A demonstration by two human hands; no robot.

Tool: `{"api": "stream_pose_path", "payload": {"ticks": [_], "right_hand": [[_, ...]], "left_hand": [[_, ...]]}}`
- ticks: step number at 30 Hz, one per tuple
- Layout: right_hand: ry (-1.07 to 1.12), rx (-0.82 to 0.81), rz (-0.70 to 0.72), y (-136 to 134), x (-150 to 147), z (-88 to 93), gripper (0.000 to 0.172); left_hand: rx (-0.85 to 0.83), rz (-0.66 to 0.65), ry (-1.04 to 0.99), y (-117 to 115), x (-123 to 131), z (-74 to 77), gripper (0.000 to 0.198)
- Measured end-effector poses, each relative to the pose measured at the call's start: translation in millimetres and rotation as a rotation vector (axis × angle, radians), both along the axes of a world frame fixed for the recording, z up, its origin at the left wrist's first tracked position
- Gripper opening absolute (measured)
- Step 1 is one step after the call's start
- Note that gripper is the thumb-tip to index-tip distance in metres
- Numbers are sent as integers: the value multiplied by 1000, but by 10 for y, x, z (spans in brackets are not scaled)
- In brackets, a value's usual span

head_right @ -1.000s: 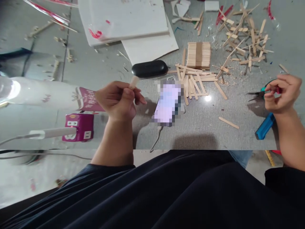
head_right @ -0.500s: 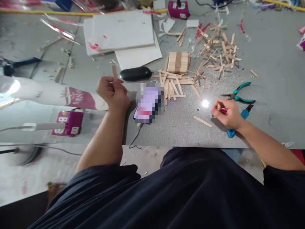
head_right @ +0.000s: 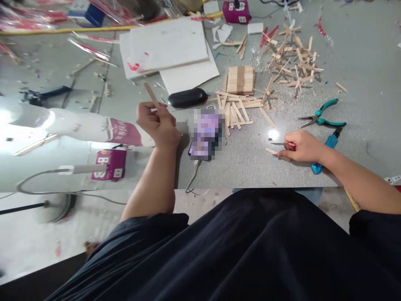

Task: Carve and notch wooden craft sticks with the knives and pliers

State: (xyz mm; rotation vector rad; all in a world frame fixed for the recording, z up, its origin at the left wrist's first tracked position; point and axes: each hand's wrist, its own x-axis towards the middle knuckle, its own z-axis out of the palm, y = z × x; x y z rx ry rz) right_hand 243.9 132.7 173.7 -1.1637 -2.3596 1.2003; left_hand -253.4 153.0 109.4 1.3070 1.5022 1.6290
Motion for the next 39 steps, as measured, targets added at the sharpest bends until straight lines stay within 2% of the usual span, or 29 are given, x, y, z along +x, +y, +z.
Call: {"api": "stream_pose_path", "payload": {"ticks": [4,7,9,12,14,16,18,19,21,23,26,29,32,36,39], "right_hand": [[-93,-5,-4,12,2,83,59],[-199,-19,-9,29,-13,172,60],[-214,20,15,38,-53,246,60],[-132,124,52,27,-191,386,59],[-66,189,35,-1,-330,488,53],[4,256,19,-29,-472,575,45],[48,311,31,-33,-576,620,42],[52,331,33,-21,-604,623,41],[58,377,-5,22,-601,590,40],[77,416,-91,71,-539,522,38],[89,460,-195,102,-418,418,30],[83,509,-210,64,-365,360,29],[82,564,-88,-9,-384,352,19],[-10,753,157,-121,-423,388,8],[-51,805,201,-195,-433,427,7]], "left_hand": [[123,121,64,-31,58,-17,16],[200,125,58,-60,151,38,20],[361,34,-15,-133,272,122,19],[386,-69,-51,-432,578,318,35],[319,-234,-84,-767,843,483,33],[161,-518,-107,-1137,1107,643,27],[-175,-893,-298,-1437,1325,762,26],[-288,-1010,-379,-1537,1410,793,28],[-421,-1129,-458,-1622,1522,794,31],[-479,-1151,-472,-1592,1562,729,32],[-497,-1105,-461,-1475,1515,608,38],[-512,-1089,-437,-1401,1424,568,45],[-503,-1094,-422,-1388,1373,598,49],[-511,-1080,-449,-1401,1373,619,49],[-528,-1049,-478,-1412,1367,605,50]]}}
